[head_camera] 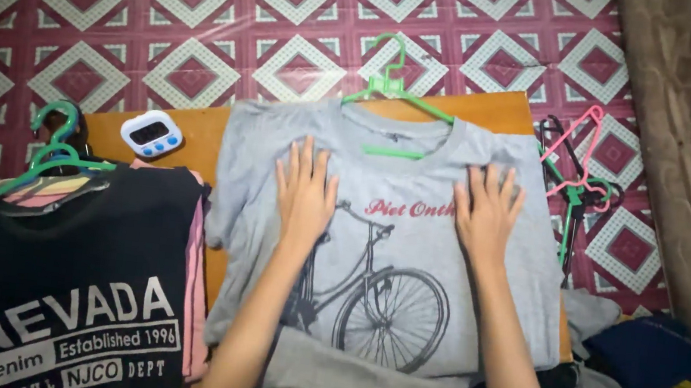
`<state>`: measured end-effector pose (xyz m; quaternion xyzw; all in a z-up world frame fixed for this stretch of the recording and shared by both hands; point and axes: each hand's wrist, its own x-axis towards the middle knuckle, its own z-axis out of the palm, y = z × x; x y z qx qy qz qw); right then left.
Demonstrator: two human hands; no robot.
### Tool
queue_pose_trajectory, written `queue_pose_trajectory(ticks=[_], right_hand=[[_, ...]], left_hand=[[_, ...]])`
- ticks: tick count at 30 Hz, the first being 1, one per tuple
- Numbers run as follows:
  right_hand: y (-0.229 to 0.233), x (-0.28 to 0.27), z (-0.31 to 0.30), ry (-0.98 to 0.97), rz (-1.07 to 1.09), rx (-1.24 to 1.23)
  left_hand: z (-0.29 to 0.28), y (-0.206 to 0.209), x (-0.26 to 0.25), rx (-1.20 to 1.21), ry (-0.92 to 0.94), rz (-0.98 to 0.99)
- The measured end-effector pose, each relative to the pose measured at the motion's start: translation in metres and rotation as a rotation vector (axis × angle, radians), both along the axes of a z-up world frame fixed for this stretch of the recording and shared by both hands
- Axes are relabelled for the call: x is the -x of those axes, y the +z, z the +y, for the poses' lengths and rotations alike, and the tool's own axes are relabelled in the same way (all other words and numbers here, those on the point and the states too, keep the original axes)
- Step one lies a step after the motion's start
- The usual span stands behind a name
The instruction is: The recorder folds t-shirts and places them onto hangers for organization.
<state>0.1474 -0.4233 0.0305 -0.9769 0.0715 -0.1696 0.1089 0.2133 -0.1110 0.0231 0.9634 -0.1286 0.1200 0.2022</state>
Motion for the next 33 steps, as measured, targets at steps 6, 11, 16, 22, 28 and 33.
queue_pose_trajectory(ticks=[6, 11, 16, 22, 28, 33], right_hand=[[0.011, -0.05, 0.0, -0.028, -0.094, 0.004], [0.017, -0.089, -0.001, -0.07, -0.331, -0.132], [0.017, -0.191, 0.027, 0.193, -0.341, -0.098], [-0.018, -0.248, 0.032, 0.307, -0.058, -0.072], [-0.003, -0.22, -0.002, 0.345, 0.062, -0.158], [0.002, -0.216, -0.02, 0.249, 0.115, -0.139]], left_hand=[[-0.015, 0.007, -0.032, 0.165, 0.039, -0.088], [-0.014, 0.007, -0.032, 0.149, 0.078, -0.105], [-0.019, 0.021, -0.069, 0.232, 0.164, -0.088], [-0.001, 0.017, -0.171, 0.081, 0.117, -0.135], [0.023, -0.006, -0.181, 0.347, 0.028, 0.192], [0.026, 0.001, -0.159, 0.445, 0.081, -0.042]])
